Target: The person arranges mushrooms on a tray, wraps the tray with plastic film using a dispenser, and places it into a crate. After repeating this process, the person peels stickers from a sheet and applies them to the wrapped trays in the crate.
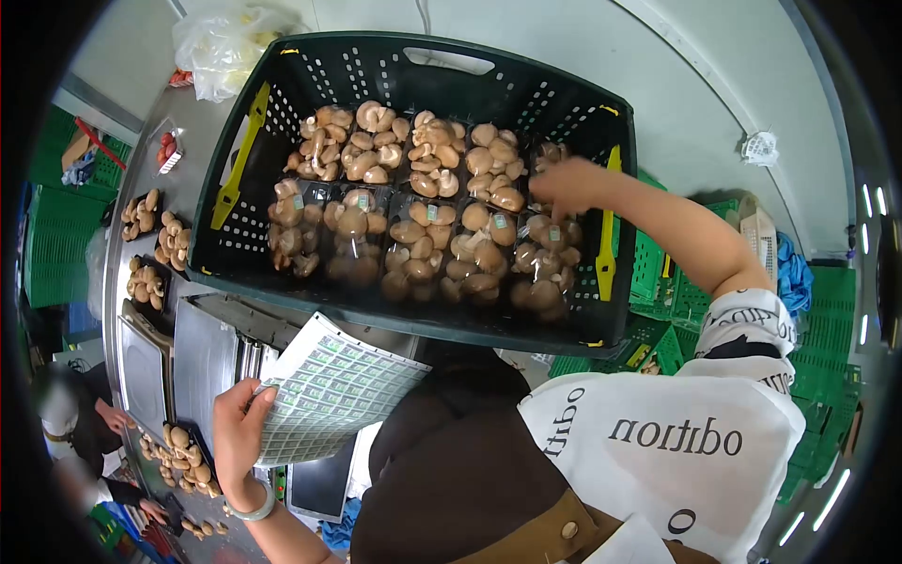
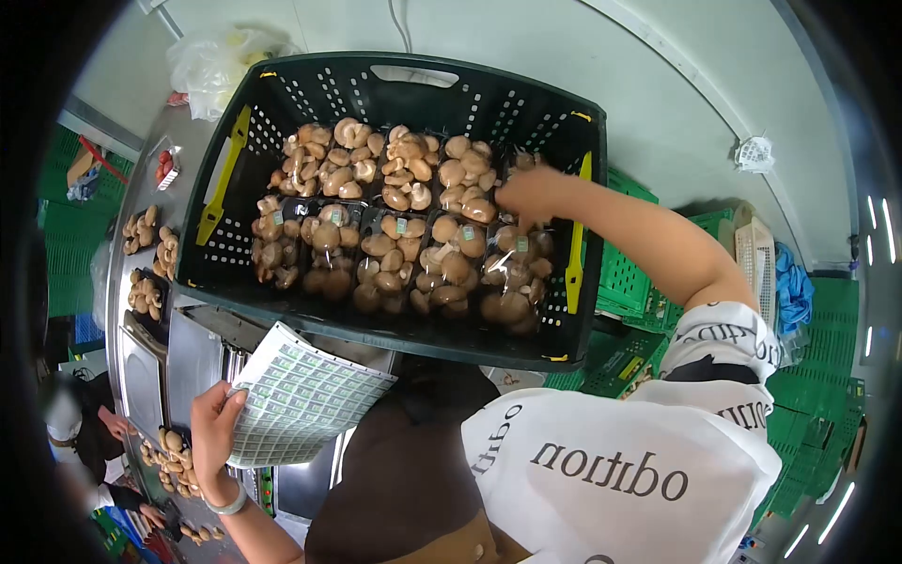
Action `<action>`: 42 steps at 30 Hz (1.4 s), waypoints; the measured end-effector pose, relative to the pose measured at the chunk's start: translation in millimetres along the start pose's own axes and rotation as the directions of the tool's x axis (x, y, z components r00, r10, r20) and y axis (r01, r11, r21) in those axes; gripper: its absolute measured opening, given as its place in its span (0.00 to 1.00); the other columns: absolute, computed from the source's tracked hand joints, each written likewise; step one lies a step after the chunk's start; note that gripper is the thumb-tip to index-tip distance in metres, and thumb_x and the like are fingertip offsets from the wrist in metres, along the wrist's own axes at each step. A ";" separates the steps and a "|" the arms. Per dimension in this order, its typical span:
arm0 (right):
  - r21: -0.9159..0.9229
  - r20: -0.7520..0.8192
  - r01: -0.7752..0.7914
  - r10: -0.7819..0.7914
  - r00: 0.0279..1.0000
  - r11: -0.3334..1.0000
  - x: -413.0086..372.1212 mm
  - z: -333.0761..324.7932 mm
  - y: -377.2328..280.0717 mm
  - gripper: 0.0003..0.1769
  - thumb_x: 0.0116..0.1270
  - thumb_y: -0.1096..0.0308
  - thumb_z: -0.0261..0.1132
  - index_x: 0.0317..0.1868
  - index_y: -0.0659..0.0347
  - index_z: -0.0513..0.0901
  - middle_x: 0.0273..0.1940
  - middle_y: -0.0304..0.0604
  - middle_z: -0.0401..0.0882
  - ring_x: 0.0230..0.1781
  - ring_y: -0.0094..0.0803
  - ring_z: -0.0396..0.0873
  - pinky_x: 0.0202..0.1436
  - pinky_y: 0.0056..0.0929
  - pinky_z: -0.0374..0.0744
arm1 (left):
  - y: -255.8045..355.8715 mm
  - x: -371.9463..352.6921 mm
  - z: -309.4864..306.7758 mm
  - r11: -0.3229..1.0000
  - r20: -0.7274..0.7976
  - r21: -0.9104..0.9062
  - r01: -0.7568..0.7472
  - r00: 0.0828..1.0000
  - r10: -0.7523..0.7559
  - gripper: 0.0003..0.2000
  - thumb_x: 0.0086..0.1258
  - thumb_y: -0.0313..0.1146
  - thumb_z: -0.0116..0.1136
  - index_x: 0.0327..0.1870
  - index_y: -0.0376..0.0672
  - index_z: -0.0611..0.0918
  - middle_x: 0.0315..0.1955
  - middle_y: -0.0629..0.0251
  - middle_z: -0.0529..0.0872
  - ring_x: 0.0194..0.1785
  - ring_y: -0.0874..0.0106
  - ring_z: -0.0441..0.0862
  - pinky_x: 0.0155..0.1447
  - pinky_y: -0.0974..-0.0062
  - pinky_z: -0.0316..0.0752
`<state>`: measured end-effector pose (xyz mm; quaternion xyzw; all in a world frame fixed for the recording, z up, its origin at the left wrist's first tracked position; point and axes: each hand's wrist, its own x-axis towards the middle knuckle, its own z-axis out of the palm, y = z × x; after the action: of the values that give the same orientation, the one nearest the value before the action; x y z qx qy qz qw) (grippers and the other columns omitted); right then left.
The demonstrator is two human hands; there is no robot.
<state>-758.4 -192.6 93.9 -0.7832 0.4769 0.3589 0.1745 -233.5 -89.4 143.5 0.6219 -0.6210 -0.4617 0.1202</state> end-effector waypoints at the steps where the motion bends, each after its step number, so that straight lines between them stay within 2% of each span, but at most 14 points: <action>1: -0.025 -0.081 -0.127 0.124 0.989 0.992 2.2 -5.9 14.6 0.18 0.55 0.62 0.71 0.44 0.60 0.82 0.39 0.48 0.85 0.43 0.47 0.84 0.43 0.43 0.83 | 2.7 -1.0 -1.6 1.000 0.009 -0.001 0.004 1.000 -0.004 0.12 0.69 0.29 0.59 0.27 0.31 0.75 0.16 0.70 0.67 0.24 0.81 0.60 0.27 0.76 0.56; 3: 0.045 -0.286 -0.262 0.264 0.921 0.964 16.7 -3.8 55.0 0.16 0.53 0.62 0.71 0.39 0.59 0.78 0.33 0.48 0.83 0.39 0.49 0.83 0.40 0.43 0.80 | 6.5 -2.7 -5.2 1.000 0.028 0.008 0.015 1.000 -0.015 0.11 0.69 0.29 0.59 0.27 0.31 0.76 0.16 0.70 0.68 0.24 0.81 0.61 0.27 0.77 0.57; 6: 0.312 -0.125 -0.069 0.113 0.986 0.948 32.3 -11.6 97.4 0.13 0.58 0.65 0.68 0.39 0.61 0.77 0.36 0.49 0.83 0.38 0.48 0.83 0.38 0.44 0.78 | 11.5 -4.8 -7.1 1.000 0.000 0.015 -0.022 1.000 0.022 0.11 0.68 0.29 0.60 0.28 0.31 0.77 0.16 0.70 0.69 0.24 0.81 0.61 0.27 0.77 0.57; 9: 0.262 -0.109 0.004 0.026 0.994 0.965 60.2 8.7 111.4 0.11 0.58 0.70 0.68 0.39 0.62 0.76 0.36 0.49 0.82 0.38 0.47 0.83 0.38 0.44 0.77 | 14.6 -5.9 -9.0 1.000 0.024 -0.010 -0.017 1.000 0.017 0.11 0.67 0.29 0.62 0.28 0.31 0.77 0.16 0.68 0.71 0.24 0.80 0.63 0.28 0.77 0.59; 13: -0.124 -0.395 -0.299 0.229 0.889 0.946 77.5 19.4 91.5 0.13 0.55 0.75 0.68 0.39 0.62 0.75 0.33 0.49 0.82 0.34 0.46 0.81 0.35 0.39 0.77 | 23.8 -8.8 -9.5 0.997 0.022 0.050 -0.059 0.998 0.058 0.11 0.65 0.29 0.64 0.28 0.31 0.78 0.17 0.63 0.73 0.23 0.76 0.66 0.29 0.75 0.62; 17: 0.413 -0.440 0.248 -0.046 0.897 0.876 99.0 -17.2 82.3 0.13 0.50 0.77 0.68 0.35 0.62 0.75 0.28 0.46 0.80 0.30 0.40 0.80 0.32 0.36 0.76 | 34.2 -6.4 -9.2 0.993 0.044 0.063 -0.100 0.994 0.097 0.10 0.64 0.29 0.64 0.28 0.31 0.78 0.18 0.60 0.74 0.23 0.71 0.68 0.29 0.73 0.63; 20: 0.561 -0.422 0.324 -0.073 0.904 0.762 138.8 -12.4 77.7 0.10 0.49 0.78 0.67 0.31 0.62 0.74 0.27 0.44 0.79 0.28 0.39 0.78 0.31 0.36 0.75 | 52.8 5.2 -3.5 0.978 0.073 0.108 -0.179 0.982 0.172 0.09 0.63 0.29 0.65 0.30 0.31 0.79 0.19 0.59 0.74 0.23 0.67 0.70 0.30 0.71 0.63; 24: -0.120 -0.454 -0.214 0.138 0.881 0.969 144.9 -40.0 45.9 0.08 0.54 0.73 0.68 0.32 0.61 0.77 0.29 0.46 0.83 0.33 0.42 0.84 0.35 0.38 0.79 | 66.2 17.0 -1.2 0.973 0.085 0.104 -0.207 0.976 0.199 0.09 0.64 0.29 0.64 0.32 0.32 0.79 0.21 0.57 0.76 0.25 0.64 0.71 0.31 0.70 0.65; 26: 0.196 -0.645 0.108 0.046 0.763 0.975 100.1 -93.6 -14.9 0.10 0.59 0.68 0.69 0.39 0.62 0.79 0.33 0.46 0.85 0.38 0.43 0.86 0.39 0.36 0.81 | 69.6 22.8 0.9 0.965 0.072 0.089 -0.246 0.968 0.241 0.09 0.64 0.29 0.64 0.32 0.32 0.79 0.22 0.57 0.76 0.25 0.61 0.72 0.32 0.70 0.67; 28: 0.617 -0.667 0.640 -0.127 0.734 0.457 70.6 -122.3 -77.8 0.21 0.64 0.52 0.68 0.43 0.63 0.79 0.37 0.46 0.85 0.39 0.44 0.84 0.46 0.36 0.80 | 74.4 30.8 5.2 0.953 0.078 0.101 -0.284 0.958 0.277 0.08 0.65 0.30 0.63 0.33 0.34 0.80 0.23 0.56 0.77 0.27 0.59 0.74 0.34 0.67 0.69; 30: 0.581 -0.614 0.699 -0.339 0.713 0.417 20.9 -144.0 -140.3 0.22 0.63 0.50 0.68 0.43 0.62 0.80 0.37 0.48 0.84 0.39 0.44 0.83 0.46 0.37 0.79 | 79.4 39.4 10.6 0.944 0.084 0.107 -0.311 0.949 0.303 0.08 0.65 0.31 0.63 0.34 0.34 0.80 0.24 0.56 0.77 0.28 0.58 0.76 0.35 0.67 0.70; 32: 0.173 -0.665 0.730 -0.468 0.582 0.662 8.1 -134.5 -174.7 0.19 0.64 0.53 0.67 0.40 0.62 0.79 0.38 0.49 0.83 0.40 0.47 0.82 0.44 0.41 0.78 | 84.9 45.9 15.2 0.935 0.051 0.111 -0.337 0.941 0.334 0.07 0.63 0.30 0.65 0.34 0.35 0.80 0.23 0.57 0.77 0.29 0.60 0.77 0.36 0.67 0.71; 37: 0.246 -0.602 0.665 -0.427 0.675 0.705 10.4 -125.4 -187.0 0.15 0.69 0.58 0.61 0.34 0.63 0.77 0.28 0.50 0.81 0.31 0.52 0.80 0.35 0.48 0.75 | 80.1 44.5 18.6 0.905 -0.293 0.188 -0.383 0.857 0.423 0.10 0.51 0.24 0.72 0.32 0.35 0.81 0.25 0.63 0.82 0.29 0.68 0.79 0.37 0.74 0.73; 42: 0.321 -0.493 0.641 -0.455 0.741 0.697 16.1 -127.3 -182.5 0.14 0.72 0.59 0.59 0.35 0.62 0.77 0.26 0.50 0.80 0.29 0.53 0.79 0.34 0.48 0.74 | 63.8 30.9 10.8 0.929 -0.264 0.111 -0.354 0.890 0.371 0.07 0.56 0.25 0.69 0.31 0.34 0.83 0.23 0.61 0.83 0.28 0.72 0.79 0.34 0.75 0.71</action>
<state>-544.2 -192.6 156.4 -0.8772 0.3118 0.0044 0.3651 -289.6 -125.0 170.6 0.5575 -0.7161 -0.3197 0.2723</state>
